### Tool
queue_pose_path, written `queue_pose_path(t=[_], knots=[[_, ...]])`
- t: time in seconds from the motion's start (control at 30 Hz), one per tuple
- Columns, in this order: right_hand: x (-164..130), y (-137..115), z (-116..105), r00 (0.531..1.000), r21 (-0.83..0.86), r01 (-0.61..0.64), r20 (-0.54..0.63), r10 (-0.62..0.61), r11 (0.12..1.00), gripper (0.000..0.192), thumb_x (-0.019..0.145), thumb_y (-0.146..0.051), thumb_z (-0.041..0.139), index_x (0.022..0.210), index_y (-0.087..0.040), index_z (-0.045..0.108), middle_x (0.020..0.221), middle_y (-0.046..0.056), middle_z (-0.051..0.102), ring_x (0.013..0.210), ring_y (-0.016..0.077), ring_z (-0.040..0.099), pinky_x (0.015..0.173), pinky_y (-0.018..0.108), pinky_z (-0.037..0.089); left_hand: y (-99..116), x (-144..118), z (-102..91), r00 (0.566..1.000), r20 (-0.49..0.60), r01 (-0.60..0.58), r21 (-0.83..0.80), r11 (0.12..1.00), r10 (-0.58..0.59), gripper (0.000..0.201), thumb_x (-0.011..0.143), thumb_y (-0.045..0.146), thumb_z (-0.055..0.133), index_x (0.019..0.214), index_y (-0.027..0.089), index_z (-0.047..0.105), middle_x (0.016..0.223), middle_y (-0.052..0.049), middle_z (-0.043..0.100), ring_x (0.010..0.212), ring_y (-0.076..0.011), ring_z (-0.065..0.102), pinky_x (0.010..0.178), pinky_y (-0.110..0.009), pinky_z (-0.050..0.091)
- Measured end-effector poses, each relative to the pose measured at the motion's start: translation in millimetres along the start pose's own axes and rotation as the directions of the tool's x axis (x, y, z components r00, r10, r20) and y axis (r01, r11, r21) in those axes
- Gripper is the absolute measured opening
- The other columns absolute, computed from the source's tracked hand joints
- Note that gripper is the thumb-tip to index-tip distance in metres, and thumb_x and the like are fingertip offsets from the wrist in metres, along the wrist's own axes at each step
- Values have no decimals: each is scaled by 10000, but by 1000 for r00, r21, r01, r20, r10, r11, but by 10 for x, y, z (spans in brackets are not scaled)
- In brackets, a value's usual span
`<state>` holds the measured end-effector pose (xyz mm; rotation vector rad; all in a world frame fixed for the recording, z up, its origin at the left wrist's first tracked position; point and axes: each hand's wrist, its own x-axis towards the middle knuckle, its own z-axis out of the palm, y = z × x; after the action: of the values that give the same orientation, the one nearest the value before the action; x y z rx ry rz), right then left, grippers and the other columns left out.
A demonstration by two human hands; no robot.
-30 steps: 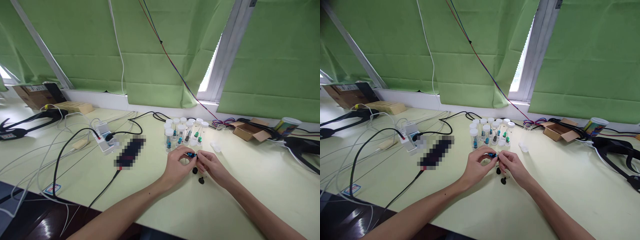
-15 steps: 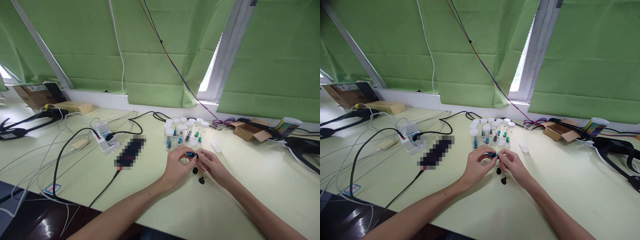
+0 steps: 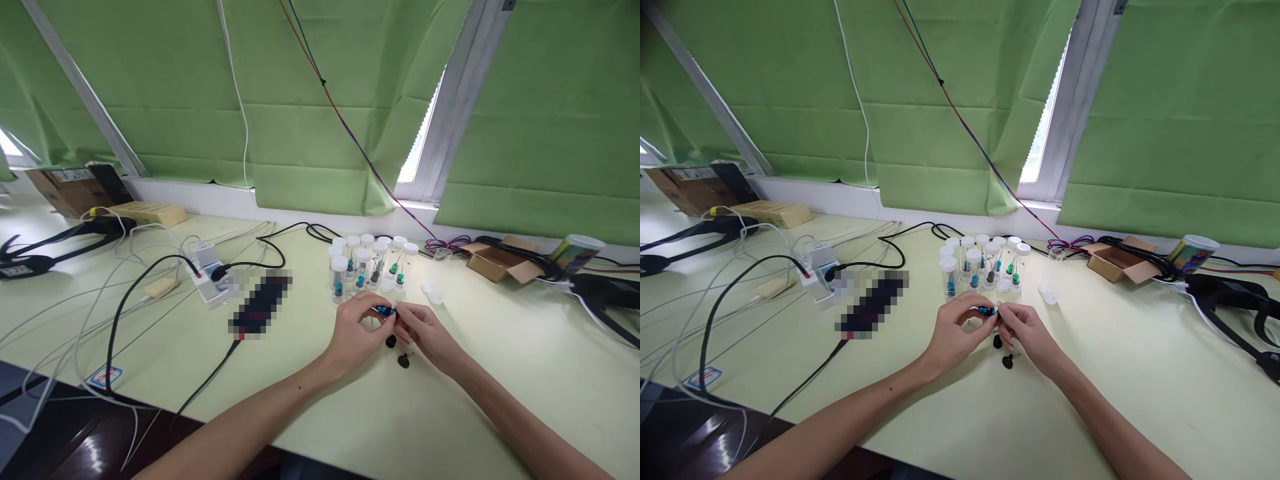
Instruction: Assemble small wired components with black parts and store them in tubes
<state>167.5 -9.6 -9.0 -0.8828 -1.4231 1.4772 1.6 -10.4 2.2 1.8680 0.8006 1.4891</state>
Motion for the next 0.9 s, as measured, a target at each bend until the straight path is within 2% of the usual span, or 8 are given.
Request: queue_pose_path(t=[0.3,0.53,0.9], knots=[[3,13,-3,1000,-21,15,-25,-15,1000,506,896,-584,515,589,-183,482,502,-42,398,465,101,362,485,269,301,-14,-3,-4,1000,4,18,-19,1000,-18,119,795,149,645,907,161,684,913,-64,644,810,-149,625,736,-288,602],[-12,-12,-3,1000,-19,8,-14,-8,1000,309,876,-502,608,856,-195,583,524,-72,398,455,102,372,473,253,307,6,13,-10,1000,-6,13,15,1000,-13,107,798,150,631,890,164,682,879,-60,647,798,-150,619,711,-276,592],[-6,-21,-6,1000,28,0,10,0,1000,389,898,-517,565,699,-183,554,523,-57,387,471,96,344,481,259,294,38,11,-19,998,38,41,61,997,-44,124,865,238,583,899,181,688,891,-69,658,810,-162,630,717,-279,583]])
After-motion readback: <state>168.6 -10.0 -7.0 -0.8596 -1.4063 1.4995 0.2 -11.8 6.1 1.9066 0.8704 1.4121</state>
